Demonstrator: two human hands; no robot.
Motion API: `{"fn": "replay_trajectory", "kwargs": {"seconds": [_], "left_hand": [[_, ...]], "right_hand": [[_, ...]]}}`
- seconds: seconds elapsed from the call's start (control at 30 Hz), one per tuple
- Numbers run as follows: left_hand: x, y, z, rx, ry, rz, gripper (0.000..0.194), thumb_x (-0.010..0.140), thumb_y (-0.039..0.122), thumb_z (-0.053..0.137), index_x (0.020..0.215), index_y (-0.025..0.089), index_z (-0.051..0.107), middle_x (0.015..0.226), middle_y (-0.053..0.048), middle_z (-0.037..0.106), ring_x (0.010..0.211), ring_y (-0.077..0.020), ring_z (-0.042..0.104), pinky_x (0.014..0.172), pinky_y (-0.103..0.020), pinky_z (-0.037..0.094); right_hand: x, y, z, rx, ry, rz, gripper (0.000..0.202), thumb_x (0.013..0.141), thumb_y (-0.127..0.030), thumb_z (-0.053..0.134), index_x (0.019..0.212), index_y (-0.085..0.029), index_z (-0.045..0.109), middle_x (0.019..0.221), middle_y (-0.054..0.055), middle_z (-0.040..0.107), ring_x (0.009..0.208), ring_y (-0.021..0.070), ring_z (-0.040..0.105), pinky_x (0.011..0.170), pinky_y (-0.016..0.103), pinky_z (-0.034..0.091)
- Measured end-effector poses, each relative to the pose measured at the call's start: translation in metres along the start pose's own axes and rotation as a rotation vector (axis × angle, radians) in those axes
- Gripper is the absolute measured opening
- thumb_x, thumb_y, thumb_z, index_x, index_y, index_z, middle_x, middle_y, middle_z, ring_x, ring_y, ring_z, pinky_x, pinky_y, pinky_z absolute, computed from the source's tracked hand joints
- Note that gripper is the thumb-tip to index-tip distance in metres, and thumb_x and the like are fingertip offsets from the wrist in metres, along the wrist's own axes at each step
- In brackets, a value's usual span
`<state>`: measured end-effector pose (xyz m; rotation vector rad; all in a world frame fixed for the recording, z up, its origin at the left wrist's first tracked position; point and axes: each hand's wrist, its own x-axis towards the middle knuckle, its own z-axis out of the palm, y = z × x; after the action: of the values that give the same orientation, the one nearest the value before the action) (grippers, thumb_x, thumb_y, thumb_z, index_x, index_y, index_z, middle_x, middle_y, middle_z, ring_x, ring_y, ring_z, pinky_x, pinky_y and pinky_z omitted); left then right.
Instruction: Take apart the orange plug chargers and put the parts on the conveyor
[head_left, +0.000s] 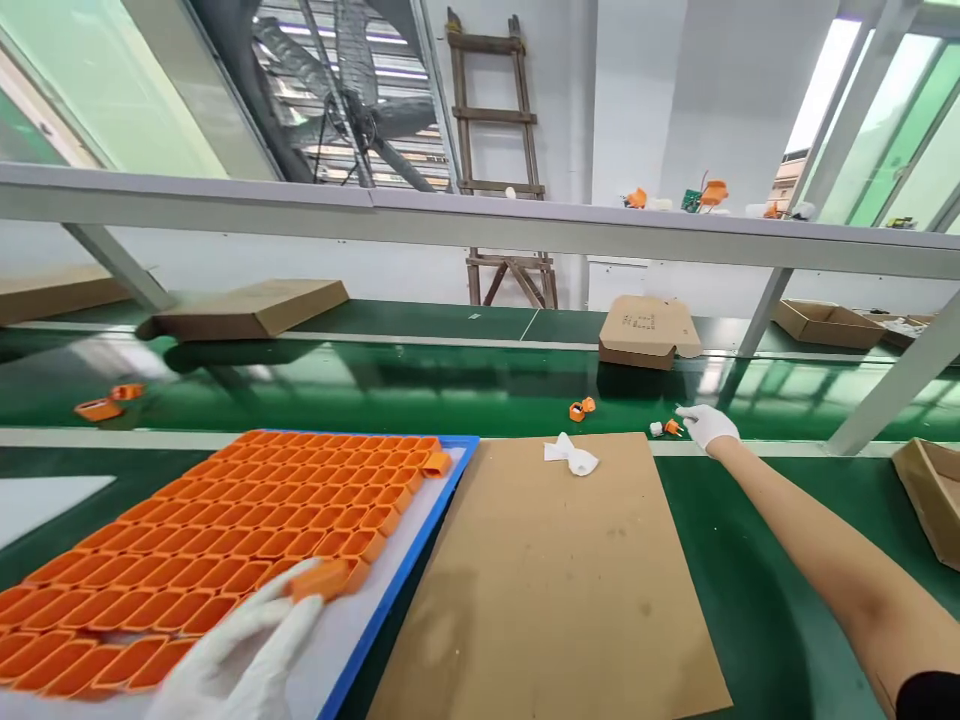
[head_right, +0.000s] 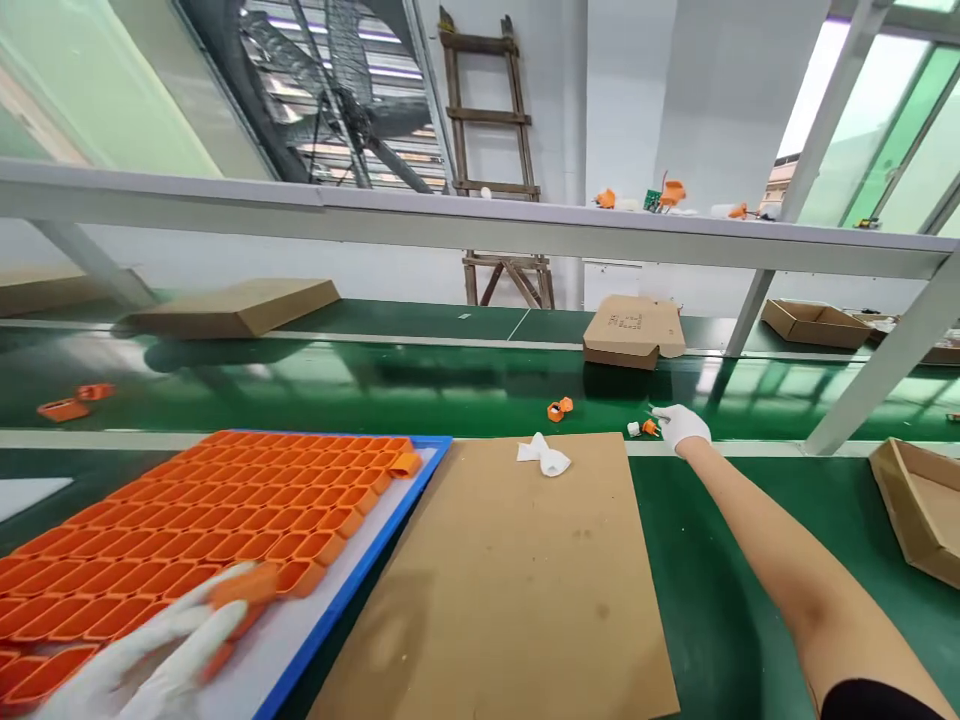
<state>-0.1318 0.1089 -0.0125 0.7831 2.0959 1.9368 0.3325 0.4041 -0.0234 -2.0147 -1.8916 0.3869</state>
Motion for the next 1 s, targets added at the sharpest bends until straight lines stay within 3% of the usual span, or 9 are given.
{"fn": "replay_trajectory", "kwargs": {"seconds": [0.1, 0.17, 0.27, 0.4, 0.5, 0.6, 0.77, 0.87, 1.0], "left_hand": [[-0.034, 0.036, 0.038, -0.583, -0.449, -0.441, 0.025, 0.054, 0.034, 0.081, 0.066, 0.023, 0.062, 0.084, 0.002, 0.075, 0.093, -0.0288, 0.068, 0.082, -0.046, 0.056], [-0.053, 0.053, 0.064, -0.717, -0.646, -0.619, 0.023, 0.063, 0.03, 0.076, 0.081, 0.022, 0.065, 0.094, 0.0, 0.073, 0.092, -0.0242, 0.067, 0.075, -0.036, 0.057], [-0.071, 0.064, 0.1, -0.812, -0.929, -0.847, 0.015, 0.073, 0.024, 0.069, 0.084, 0.02, 0.058, 0.09, -0.001, 0.068, 0.084, -0.018, 0.066, 0.064, -0.025, 0.052], [-0.087, 0.061, 0.14, -0.786, -1.079, -0.918, 0.016, 0.072, 0.02, 0.064, 0.085, 0.02, 0.054, 0.092, -0.003, 0.064, 0.085, -0.0176, 0.064, 0.067, -0.027, 0.052], [-0.103, 0.053, 0.165, -0.764, -1.21, -0.981, 0.02, 0.065, 0.021, 0.064, 0.08, 0.019, 0.052, 0.089, -0.005, 0.061, 0.086, -0.02, 0.063, 0.07, -0.032, 0.053], [-0.119, 0.042, 0.182, -0.681, -1.284, -1.031, 0.026, 0.073, 0.035, 0.069, 0.074, 0.019, 0.048, 0.082, -0.003, 0.057, 0.076, -0.015, 0.061, 0.062, -0.026, 0.051], [-0.134, 0.027, 0.182, -0.536, -1.37, -0.972, 0.038, 0.076, 0.047, 0.076, 0.079, 0.016, 0.054, 0.075, 0.001, 0.056, 0.049, -0.0024, 0.042, 0.041, -0.014, 0.022], [-0.134, 0.026, 0.177, -0.522, -1.408, -0.922, 0.042, 0.072, 0.049, 0.079, 0.081, 0.015, 0.057, 0.077, 0.0, 0.057, 0.049, -0.0014, 0.04, 0.041, -0.016, 0.016], [-0.13, 0.027, 0.176, -0.543, -1.398, -0.815, 0.045, 0.065, 0.042, 0.086, 0.092, 0.014, 0.063, 0.066, 0.006, 0.048, 0.047, -0.0015, 0.036, 0.044, -0.018, 0.017]], "right_hand": [[-0.003, -0.009, 0.023, 0.068, -0.058, -0.029, 0.037, 0.094, -0.038, 0.06, 0.127, -0.021, 0.058, 0.136, 0.01, 0.056, 0.118, 0.0252, 0.057, 0.101, 0.05, 0.047], [-0.003, -0.019, 0.033, 0.133, -0.085, -0.004, 0.034, 0.094, -0.037, 0.061, 0.124, -0.021, 0.06, 0.131, 0.009, 0.058, 0.114, 0.0242, 0.059, 0.097, 0.048, 0.05], [-0.004, -0.034, 0.035, 0.264, -0.099, 0.056, 0.026, 0.094, -0.037, 0.061, 0.112, -0.019, 0.064, 0.118, 0.007, 0.064, 0.103, 0.0209, 0.063, 0.09, 0.042, 0.054], [-0.031, -0.049, 0.021, 0.493, -0.053, 0.066, 0.027, 0.093, -0.039, 0.062, 0.105, -0.015, 0.066, 0.109, 0.006, 0.068, 0.097, 0.0204, 0.065, 0.087, 0.042, 0.055], [-0.077, -0.058, 0.014, 0.664, -0.025, 0.008, 0.025, 0.09, -0.036, 0.065, 0.103, -0.014, 0.068, 0.105, 0.006, 0.072, 0.097, 0.0198, 0.067, 0.088, 0.041, 0.054], [-0.135, -0.067, 0.017, 0.782, -0.015, -0.047, 0.023, 0.083, -0.035, 0.066, 0.095, -0.018, 0.074, 0.098, 0.004, 0.076, 0.095, 0.0217, 0.069, 0.085, 0.035, 0.055], [-0.204, -0.074, 0.03, 0.826, 0.069, -0.098, 0.024, 0.071, -0.036, 0.072, 0.091, -0.023, 0.076, 0.101, 0.006, 0.075, 0.094, 0.0242, 0.068, 0.088, 0.039, 0.054], [-0.217, -0.074, 0.035, 0.857, 0.124, -0.19, 0.019, 0.072, -0.033, 0.072, 0.09, -0.027, 0.077, 0.104, 0.005, 0.073, 0.098, 0.0233, 0.067, 0.091, 0.039, 0.054], [-0.219, -0.074, 0.034, 0.842, 0.135, -0.293, 0.017, 0.075, -0.029, 0.074, 0.091, -0.03, 0.077, 0.102, 0.004, 0.074, 0.092, 0.023, 0.069, 0.079, 0.037, 0.058]]}}
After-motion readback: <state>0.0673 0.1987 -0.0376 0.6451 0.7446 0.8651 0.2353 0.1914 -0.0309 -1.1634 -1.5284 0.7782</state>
